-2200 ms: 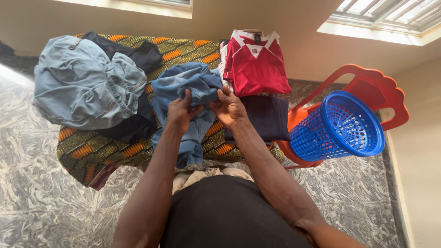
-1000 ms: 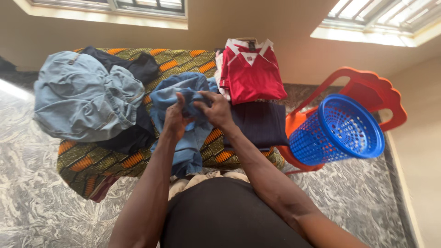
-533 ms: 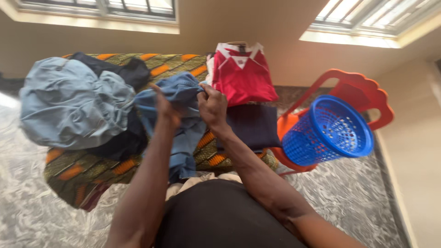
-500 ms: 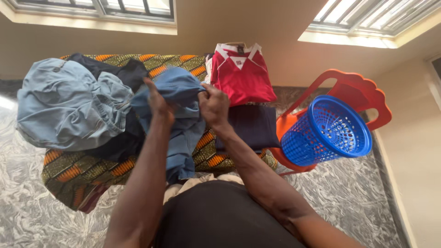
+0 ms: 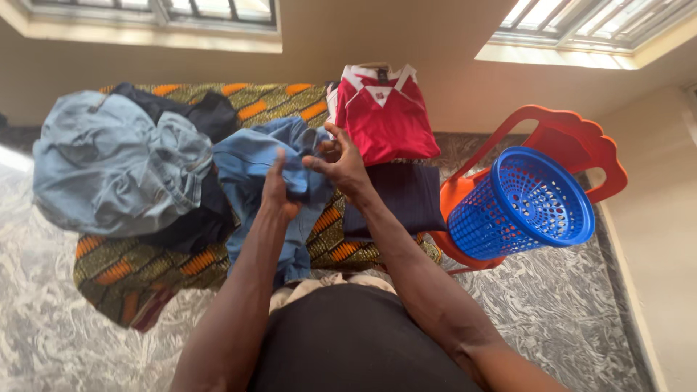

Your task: The person folds two pairs of jeans on a patterned table. They first fold a dark blue pair, then a light blue pair, smoothing and aligning each before stacking them. A red chair with a blue basket and other folded clothes are visible nearby.

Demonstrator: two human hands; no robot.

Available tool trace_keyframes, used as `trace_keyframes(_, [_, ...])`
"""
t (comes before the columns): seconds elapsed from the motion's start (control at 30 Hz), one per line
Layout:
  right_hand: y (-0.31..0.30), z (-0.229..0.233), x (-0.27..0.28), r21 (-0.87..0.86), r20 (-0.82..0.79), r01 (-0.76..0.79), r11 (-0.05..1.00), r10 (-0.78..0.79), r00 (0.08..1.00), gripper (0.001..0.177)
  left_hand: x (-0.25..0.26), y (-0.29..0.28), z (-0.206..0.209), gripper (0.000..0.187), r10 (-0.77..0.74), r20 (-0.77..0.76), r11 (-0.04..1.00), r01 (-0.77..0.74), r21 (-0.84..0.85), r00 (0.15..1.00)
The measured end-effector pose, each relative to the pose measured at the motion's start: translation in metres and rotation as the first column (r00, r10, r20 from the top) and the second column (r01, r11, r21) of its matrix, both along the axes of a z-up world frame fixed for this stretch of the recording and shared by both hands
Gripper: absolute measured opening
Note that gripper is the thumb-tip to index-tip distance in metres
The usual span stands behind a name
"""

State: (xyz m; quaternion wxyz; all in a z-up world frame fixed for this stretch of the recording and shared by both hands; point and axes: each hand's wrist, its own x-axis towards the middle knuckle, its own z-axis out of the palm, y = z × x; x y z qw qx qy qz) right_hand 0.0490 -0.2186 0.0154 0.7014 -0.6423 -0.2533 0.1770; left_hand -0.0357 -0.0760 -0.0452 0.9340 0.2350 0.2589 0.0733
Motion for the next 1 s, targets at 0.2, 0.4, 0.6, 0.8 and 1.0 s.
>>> trace_keyframes(0.2, [0.007, -0.052, -0.006, -0.226, -0.452, 0.047, 0.973, -0.147, 0.880, 0.040, -0.022, 0.033, 0.004, 0.053, 0.106, -0.180, 0.945, -0.042, 0.325, 0.978])
trace_keyframes(0.4, [0.006, -0.048, -0.017, -0.247, -0.328, 0.225, 0.942, -0.300, 0.896, 0.028, -0.044, -0.012, 0.032, 0.105, 0.904, 0.022, -0.119, 0.203, 0.972, 0.427])
trace_keyframes(0.6, [0.012, -0.056, -0.006, 0.307, -0.378, 0.032, 0.951, 0.091, 0.921, 0.041, -0.034, -0.053, 0.038, 0.058, 0.316, -0.033, 0.154, -0.018, 0.988, 0.948])
trace_keyframes(0.8, [0.021, -0.047, -0.010, 0.003, -0.199, 0.039, 0.999, -0.038, 0.979, 0.030, -0.023, -0.001, 0.013, 0.038, 0.177, -0.271, 0.342, 0.200, 0.918, 0.946])
trace_keyframes(1.0, [0.016, -0.046, -0.029, -0.359, 0.507, 0.539, 0.762, -0.325, 0.798, 0.055, -0.019, 0.021, -0.008, 0.022, 0.150, -0.073, 0.927, -0.115, 0.357, 0.986])
